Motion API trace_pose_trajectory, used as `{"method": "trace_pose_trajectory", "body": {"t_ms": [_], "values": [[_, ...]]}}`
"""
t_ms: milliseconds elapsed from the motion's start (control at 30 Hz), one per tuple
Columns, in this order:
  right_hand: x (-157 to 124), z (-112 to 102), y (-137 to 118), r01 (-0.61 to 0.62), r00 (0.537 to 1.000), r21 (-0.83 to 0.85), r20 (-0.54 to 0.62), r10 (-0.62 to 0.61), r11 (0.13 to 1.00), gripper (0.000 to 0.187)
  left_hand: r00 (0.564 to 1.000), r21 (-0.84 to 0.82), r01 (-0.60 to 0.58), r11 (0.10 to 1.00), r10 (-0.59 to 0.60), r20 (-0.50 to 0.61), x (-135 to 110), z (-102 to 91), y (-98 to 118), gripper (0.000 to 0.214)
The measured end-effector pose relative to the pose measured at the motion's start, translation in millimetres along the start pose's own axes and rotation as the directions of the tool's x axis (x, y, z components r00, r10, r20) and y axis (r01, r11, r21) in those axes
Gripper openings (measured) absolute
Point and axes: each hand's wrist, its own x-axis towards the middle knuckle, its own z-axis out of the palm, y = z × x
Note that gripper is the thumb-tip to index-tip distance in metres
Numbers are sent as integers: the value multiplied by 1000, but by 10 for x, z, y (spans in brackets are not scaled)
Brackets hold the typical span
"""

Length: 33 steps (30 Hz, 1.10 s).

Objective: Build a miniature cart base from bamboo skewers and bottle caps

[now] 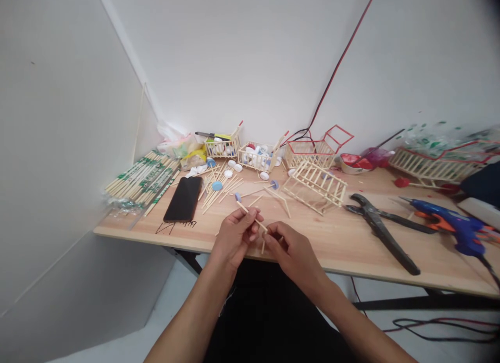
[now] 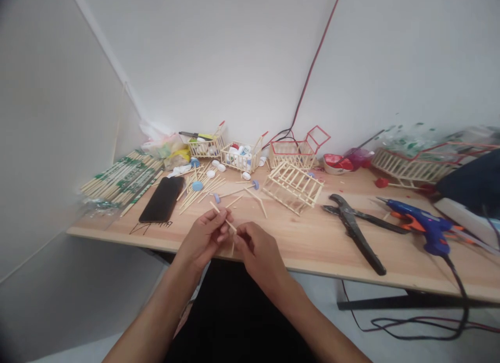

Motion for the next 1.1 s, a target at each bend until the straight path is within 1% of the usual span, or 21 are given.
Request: {"method": "trace_pose_trajectory", "body": {"t_ms": [67, 133, 200, 233, 267, 300, 333, 400, 433, 467, 500, 533, 600, 633, 700, 833, 900, 1100], "values": [[37, -10, -17, 3, 1000, 3, -10, -3, 1000, 17, 1000, 66, -17, 998, 16, 24, -5, 22, -18, 33], [75, -22, -22, 13, 999, 17, -36, -12, 1000, 21, 997, 202, -49, 978, 35, 71, -11, 27, -2, 31], [95, -34, -1, -11, 997, 43, -77, 14, 999, 26, 990, 400, -135, 907, 107, 90, 1, 1, 67, 28], [94, -39, 20, -35, 994, 62, -100, 41, 997, 27, 981, 513, -191, 837, 173, 84, 21, -26, 122, 25], [87, -45, 46, -61, 990, 86, -121, 72, 994, 26, 959, 613, -254, 749, 276, 60, 54, -59, 185, 22], [76, -49, 75, -83, 986, 113, -137, 98, 990, 26, 921, 690, -310, 654, 388, 46, 98, -97, 252, 19], [62, -53, 103, -96, 983, 138, -145, 116, 986, 25, 883, 767, -339, 545, 467, 58, 155, -135, 317, 18], [34, -60, 150, -111, 980, 170, -147, 137, 979, 25, 790, 881, -387, 272, 591, 164, 295, -200, 415, 14], [24, -62, 166, -115, 979, 174, -145, 141, 978, 24, 753, 902, -407, 140, 610, 245, 373, -222, 442, 14], [16, -65, 177, -118, 979, 172, -144, 143, 978, 24, 731, 907, -422, 16, 598, 329, 450, -236, 452, 14], [12, -66, 184, -119, 979, 169, -147, 145, 978, 23, 720, 899, -427, -98, 565, 403, 524, -242, 448, 12], [9, -67, 189, -120, 978, 167, -152, 145, 979, 23, 718, 889, -416, -194, 530, 451, 591, -240, 433, 11], [6, -67, 197, -117, 976, 168, -163, 144, 979, 23, 752, 861, -363, -356, 433, 497, 694, -222, 386, 11], [5, -66, 200, -115, 975, 169, -168, 144, 979, 23, 772, 845, -335, -417, 393, 500, 727, -208, 362, 10], [1, -62, 207, -110, 975, 169, -173, 139, 980, 23, 798, 817, -295, -496, 342, 496, 762, -177, 325, 11], [-4, -57, 204, -108, 976, 168, -169, 137, 980, 22, 808, 778, -249, -576, 320, 495, 768, -128, 303, 17], [-3, -58, 195, -113, 975, 163, -170, 140, 980, 22, 813, 771, -237, -591, 313, 490, 769, -114, 302, 18], [11, -63, 186, -121, 976, 130, -164, 142, 984, 24, 820, 776, -223, -591, 317, 477, 777, -91, 288, 22]]}}
